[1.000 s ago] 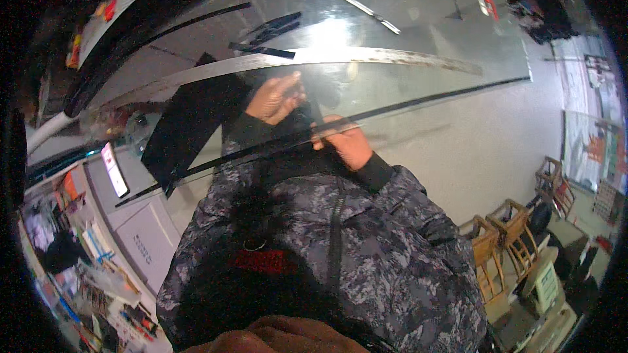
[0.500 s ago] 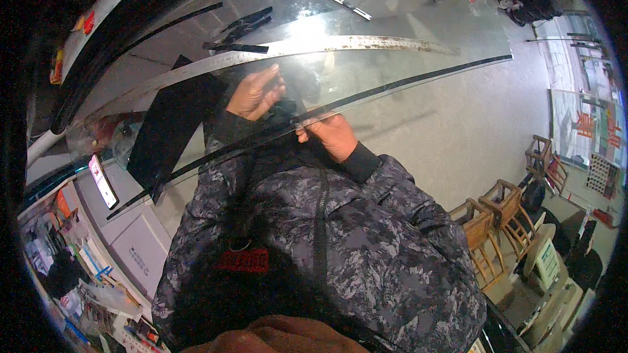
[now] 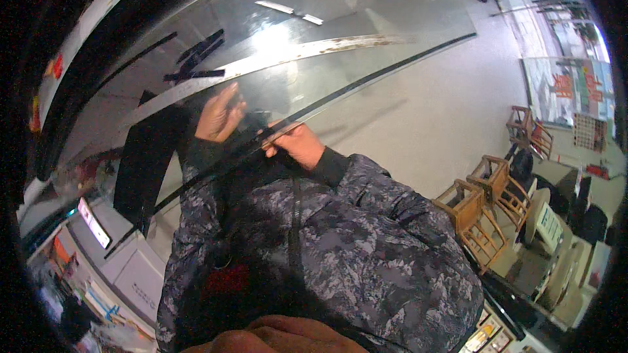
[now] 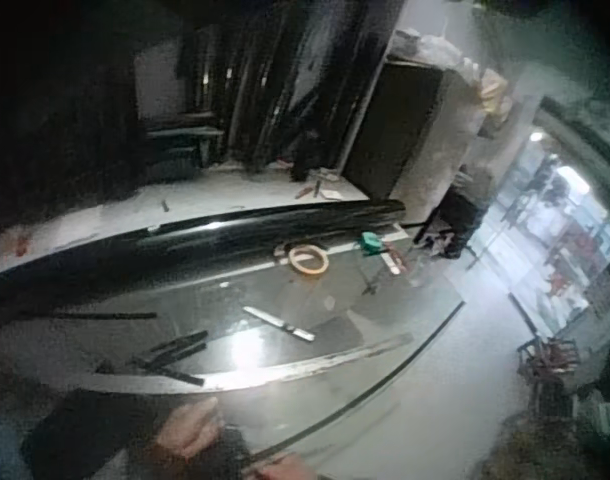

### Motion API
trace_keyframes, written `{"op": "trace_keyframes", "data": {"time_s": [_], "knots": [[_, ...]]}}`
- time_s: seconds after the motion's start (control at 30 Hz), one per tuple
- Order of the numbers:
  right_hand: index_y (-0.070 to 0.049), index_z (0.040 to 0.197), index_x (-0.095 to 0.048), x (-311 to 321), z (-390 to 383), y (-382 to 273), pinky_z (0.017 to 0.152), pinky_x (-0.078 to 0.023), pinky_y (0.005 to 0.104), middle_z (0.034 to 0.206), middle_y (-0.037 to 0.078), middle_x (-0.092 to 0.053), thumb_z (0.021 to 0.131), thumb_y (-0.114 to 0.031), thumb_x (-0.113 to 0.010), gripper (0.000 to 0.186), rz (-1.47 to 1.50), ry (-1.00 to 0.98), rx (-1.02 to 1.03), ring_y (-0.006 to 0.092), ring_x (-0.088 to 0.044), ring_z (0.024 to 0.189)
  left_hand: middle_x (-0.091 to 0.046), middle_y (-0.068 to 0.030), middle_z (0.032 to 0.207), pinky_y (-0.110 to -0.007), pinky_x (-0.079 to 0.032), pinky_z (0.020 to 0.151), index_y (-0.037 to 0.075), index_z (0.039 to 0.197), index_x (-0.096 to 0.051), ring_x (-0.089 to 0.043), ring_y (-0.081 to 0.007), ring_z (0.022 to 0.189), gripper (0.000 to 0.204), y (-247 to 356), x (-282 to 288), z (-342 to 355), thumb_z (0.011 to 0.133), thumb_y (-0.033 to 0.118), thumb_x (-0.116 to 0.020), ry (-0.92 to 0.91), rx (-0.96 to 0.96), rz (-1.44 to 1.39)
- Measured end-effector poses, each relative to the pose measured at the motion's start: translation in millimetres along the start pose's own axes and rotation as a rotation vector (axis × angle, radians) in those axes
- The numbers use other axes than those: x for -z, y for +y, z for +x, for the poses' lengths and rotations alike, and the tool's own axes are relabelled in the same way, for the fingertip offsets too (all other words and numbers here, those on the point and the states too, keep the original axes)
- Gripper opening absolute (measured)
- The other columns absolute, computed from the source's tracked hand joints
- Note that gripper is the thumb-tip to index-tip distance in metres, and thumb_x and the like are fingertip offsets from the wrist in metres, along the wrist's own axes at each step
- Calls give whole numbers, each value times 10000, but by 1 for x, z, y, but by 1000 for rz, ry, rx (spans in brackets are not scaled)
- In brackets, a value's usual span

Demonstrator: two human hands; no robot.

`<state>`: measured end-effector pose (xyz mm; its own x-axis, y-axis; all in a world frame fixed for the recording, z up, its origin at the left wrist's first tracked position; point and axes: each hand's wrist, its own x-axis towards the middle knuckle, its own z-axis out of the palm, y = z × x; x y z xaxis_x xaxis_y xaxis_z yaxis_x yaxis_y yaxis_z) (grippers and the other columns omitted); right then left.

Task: The person measures and cuts thin black strips on a glass table using a metal ruler and a utility knife. They repeatedly align the ruler, mark positions, and cut the material into short segments, then inspect the cut pieces.

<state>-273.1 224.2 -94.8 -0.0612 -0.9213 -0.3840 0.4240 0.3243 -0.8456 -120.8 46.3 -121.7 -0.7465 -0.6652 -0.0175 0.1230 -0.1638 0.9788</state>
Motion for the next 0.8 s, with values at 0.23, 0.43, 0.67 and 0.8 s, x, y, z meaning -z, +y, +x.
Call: {"op": "trace_keyframes", "data": {"time_s": [0.23,0.43,0.67,0.8], "knots": [[23,1112,-645,3,1,7,766,-521,298,916,88,-692,996,-191,-639,243,105,-9,5,167,-656,793,-601,-51,1038,-240,-504,744,71,1349,-502,-611,-118,864,377,-10,7,0,979,74,-568,-73,-56,-76],[13,1065,-643,5,0,8,774,-523,307,909,87,-691,977,-222,-671,253,66,-23,46,173,-659,802,-573,-27,1017,-203,-506,716,42,1242,-590,-589,-97,868,264,-10,4,2,999,137,-630,27,233,-393],[24,1069,-640,2,-1,3,774,-534,304,919,104,-698,985,-175,-652,217,93,-21,55,175,-667,808,-629,-26,958,-213,-509,697,31,1097,-653,-612,-104,825,248,15,-4,7,983,250,-677,161,479,-625],[31,1093,-638,2,-1,2,774,-534,296,902,97,-700,1000,-164,-628,217,58,-28,42,165,-666,811,-644,-40,954,-229,-510,703,12,1110,-657,-615,-121,823,267,16,-4,3,989,250,-670,155,392,-444]]}}
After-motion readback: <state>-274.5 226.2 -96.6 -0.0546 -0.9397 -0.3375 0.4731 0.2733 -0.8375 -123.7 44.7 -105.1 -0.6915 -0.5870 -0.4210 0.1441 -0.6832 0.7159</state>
